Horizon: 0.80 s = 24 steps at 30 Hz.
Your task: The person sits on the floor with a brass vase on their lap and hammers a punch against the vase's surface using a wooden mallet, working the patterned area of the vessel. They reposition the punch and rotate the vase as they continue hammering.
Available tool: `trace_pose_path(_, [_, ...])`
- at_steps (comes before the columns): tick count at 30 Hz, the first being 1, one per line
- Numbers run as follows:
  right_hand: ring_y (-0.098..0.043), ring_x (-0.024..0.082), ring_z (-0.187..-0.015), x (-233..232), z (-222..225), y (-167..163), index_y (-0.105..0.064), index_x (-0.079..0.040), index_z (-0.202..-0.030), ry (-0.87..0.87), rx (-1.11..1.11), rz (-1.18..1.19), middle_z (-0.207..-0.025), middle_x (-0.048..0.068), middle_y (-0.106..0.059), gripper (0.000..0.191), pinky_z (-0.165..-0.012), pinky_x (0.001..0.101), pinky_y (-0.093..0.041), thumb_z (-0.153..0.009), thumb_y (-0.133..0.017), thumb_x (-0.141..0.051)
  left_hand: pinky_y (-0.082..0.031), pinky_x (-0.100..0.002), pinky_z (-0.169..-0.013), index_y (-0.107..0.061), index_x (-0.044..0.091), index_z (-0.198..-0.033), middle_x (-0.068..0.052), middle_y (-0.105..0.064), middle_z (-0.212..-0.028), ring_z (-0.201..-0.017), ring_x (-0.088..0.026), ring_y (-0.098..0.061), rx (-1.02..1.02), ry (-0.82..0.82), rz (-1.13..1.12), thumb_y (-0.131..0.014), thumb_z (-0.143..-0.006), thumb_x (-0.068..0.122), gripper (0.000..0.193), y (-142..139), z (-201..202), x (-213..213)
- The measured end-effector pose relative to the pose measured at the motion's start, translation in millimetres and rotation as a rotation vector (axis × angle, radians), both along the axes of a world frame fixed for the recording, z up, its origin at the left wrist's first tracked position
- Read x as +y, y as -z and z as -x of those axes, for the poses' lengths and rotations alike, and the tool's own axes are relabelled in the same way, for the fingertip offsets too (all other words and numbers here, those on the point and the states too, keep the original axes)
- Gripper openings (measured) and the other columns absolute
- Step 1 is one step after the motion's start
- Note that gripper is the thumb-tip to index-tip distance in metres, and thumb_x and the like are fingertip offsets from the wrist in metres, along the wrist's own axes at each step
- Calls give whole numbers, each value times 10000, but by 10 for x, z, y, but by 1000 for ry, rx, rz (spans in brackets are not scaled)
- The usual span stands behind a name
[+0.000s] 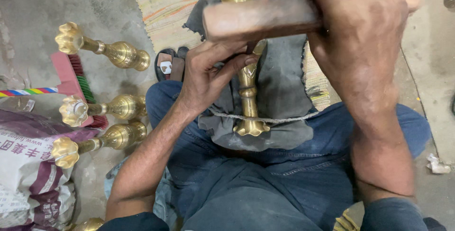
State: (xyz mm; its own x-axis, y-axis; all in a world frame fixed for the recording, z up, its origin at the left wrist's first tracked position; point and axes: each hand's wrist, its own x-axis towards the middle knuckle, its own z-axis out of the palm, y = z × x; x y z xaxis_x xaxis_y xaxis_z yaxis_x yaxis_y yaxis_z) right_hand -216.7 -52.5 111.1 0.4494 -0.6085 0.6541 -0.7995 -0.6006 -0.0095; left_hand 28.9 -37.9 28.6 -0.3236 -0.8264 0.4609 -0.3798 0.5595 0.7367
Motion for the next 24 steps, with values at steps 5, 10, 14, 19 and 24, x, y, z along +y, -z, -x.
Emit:
trace_pose_path(5, [-664, 317, -901, -2, -61, -68, -614, -28, -1053, 53, -125, -201, -952, 121, -667, 305, -806, 446, -508, -844, -836, -38, -662, -285, -934, -667, 76, -1356, -77, -736, -1164, -1074, -160, -762, 107, 77, -47, -768, -1029, 23, 346, 34, 8, 7])
trace_pose_path(10, [-664, 309, -888, 8, -54, -40, -589, -35, -1040, 61, -357, -470, -925, 101, -640, 266, -811, 454, -496, -922, -814, -111, -643, -304, -947, -664, 71, -1349, -68, -722, -1157, -1082, -167, -759, 105, 74, -44, -771, -1014, 41, 353, 60, 6, -11])
trace_pose_path(14, [-647, 324, -1006, 28, 64, 36, -608, -18, -1082, 0, 93, -29, -1029, 122, -659, 338, -903, 469, -474, -803, -793, 31, -663, -299, -944, -654, 71, -1319, -57, -710, -1183, -1082, -152, -740, 188, 105, -68, -732, -1016, 47, 313, 28, 3, 11])
trace_pose_path(19, [-605, 347, -1053, 10, 147, 204, -585, -25, -1126, -13, -27, -161, -1061, 130, -624, 377, -926, 449, -455, -786, -737, 29, -630, -285, -812, -712, 68, -1254, -55, -753, -1096, -961, -142, -756, 43, 9, -18, -825, -983, 34, 296, 11, 6, 8])
trace_pose_path(24, [-610, 377, -1037, 27, 150, 199, -599, -30, -1133, -10, -54, -124, -1058, 143, -634, 359, -907, 474, -456, -829, -780, 28, -685, -283, -923, -650, 54, -1381, -65, -698, -1122, -1075, -138, -756, 149, 83, -91, -746, -1026, 31, 368, 45, 3, 12])
